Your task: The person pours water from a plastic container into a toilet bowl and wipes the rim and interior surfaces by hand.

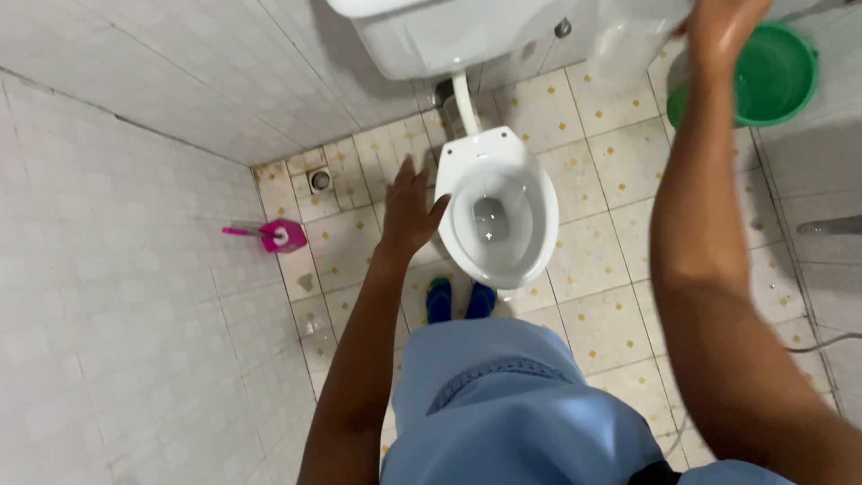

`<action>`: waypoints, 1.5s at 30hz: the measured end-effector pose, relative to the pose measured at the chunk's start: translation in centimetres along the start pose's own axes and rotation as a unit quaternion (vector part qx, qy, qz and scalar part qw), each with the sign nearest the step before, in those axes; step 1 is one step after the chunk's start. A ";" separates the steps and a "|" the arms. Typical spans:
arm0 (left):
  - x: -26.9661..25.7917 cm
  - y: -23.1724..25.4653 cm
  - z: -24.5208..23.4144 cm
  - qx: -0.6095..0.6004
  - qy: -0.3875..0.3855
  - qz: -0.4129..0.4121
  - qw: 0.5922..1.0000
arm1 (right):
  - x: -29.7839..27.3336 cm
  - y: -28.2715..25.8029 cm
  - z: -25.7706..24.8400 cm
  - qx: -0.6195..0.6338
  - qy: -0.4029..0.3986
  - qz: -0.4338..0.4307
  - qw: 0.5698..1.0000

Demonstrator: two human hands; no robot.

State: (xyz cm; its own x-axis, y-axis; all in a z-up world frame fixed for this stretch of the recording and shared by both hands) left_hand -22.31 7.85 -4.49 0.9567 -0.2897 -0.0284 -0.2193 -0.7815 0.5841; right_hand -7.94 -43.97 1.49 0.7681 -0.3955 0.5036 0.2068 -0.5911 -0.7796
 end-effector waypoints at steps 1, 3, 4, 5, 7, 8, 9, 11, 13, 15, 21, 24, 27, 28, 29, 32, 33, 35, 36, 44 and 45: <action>0.0 0.7 0.7 0.000 -0.010 0.002 1.000 | -2.6 0.4 -0.5 0.037 0.006 0.001 0.999; 0.2 1.9 1.6 -0.003 -0.015 0.010 1.000 | -7.5 1.0 -1.0 0.005 0.005 0.054 0.998; 0.2 2.5 2.3 -0.007 -0.020 0.018 1.000 | -10.1 1.1 -0.9 -0.034 0.000 0.092 0.995; 0.3 2.7 2.8 -0.007 -0.020 0.018 1.000 | -12.8 1.3 -0.6 0.017 -0.011 0.143 0.990; 0.1 3.5 3.9 -0.017 -0.005 0.053 0.998 | -17.8 1.1 -0.3 0.037 -0.038 0.224 0.973; 0.0 3.5 4.6 -0.017 -0.005 0.052 0.998 | -19.6 1.0 -0.2 0.010 -0.054 0.251 0.966; -0.2 4.0 4.8 -0.021 0.023 0.084 0.996 | -21.4 0.5 -0.1 0.008 -0.066 0.256 0.964; -0.6 4.5 5.4 -0.024 0.052 0.115 0.992 | -24.1 -0.2 -0.1 0.007 -0.077 0.260 0.962; -0.9 4.8 6.3 -0.042 0.049 0.119 0.991 | -26.5 -0.2 0.2 0.012 -0.099 0.303 0.948; -1.4 5.6 6.9 -0.043 0.049 0.126 0.990 | -27.9 -0.7 0.5 0.039 -0.099 0.314 0.944; -3.8 8.8 7.6 -0.120 0.001 0.116 0.986 | -29.4 -4.1 2.0 0.153 -0.128 0.345 0.917; -4.9 9.9 6.8 -0.204 0.009 0.121 0.971 | -29.6 -6.5 2.7 0.205 -0.142 0.342 0.906; -5.4 9.9 6.3 -0.272 -0.019 0.094 0.957 | -29.7 -8.8 3.1 0.238 -0.153 0.333 0.900; -5.8 9.4 6.7 -0.302 -0.052 0.064 0.950 | -30.0 -9.5 3.3 0.246 -0.159 0.334 0.896; -6.0 9.2 6.7 -0.301 -0.055 0.065 0.950 | -30.3 -10.2 3.2 0.246 -0.156 0.336 0.896; -6.4 7.6 7.6 -0.281 -0.067 -0.011 0.957 | -31.3 -11.9 2.7 0.238 -0.160 0.332 0.899; -6.7 7.0 7.9 -0.283 -0.070 -0.040 0.956 | -31.7 -12.5 2.5 0.228 -0.162 0.323 0.904; -6.6 6.3 8.1 -0.283 -0.075 -0.061 0.954 | -32.3 -13.4 2.4 0.218 -0.156 0.311 0.912; -6.6 6.1 7.9 -0.304 -0.062 -0.055 0.949 | -33.0 -13.9 2.5 0.216 -0.162 0.305 0.913; -10.2 2.2 8.2 -0.414 -0.099 -0.141 0.894 | -38.2 -17.9 3.8 0.191 -0.156 0.266 0.932; -10.8 1.3 8.2 -0.428 -0.085 -0.155 0.886 | -38.9 -18.5 4.3 0.185 -0.162 0.258 0.934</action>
State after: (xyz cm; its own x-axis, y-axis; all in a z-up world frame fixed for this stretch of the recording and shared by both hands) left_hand -34.46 5.46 -10.07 0.8869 -0.2701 -0.3748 0.3443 -0.1545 0.9261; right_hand -39.05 -14.63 -5.23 0.9541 -0.2921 -0.0665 -0.0915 -0.0727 -0.9931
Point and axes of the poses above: each hand's wrist, its own x-axis towards the middle knuckle, its own z-axis out of the palm, y = z × x, the point moved 9 cm from there along x, towards the middle knuckle, and after that the axes turned 1 degree about -z, right-handed, at the moved point
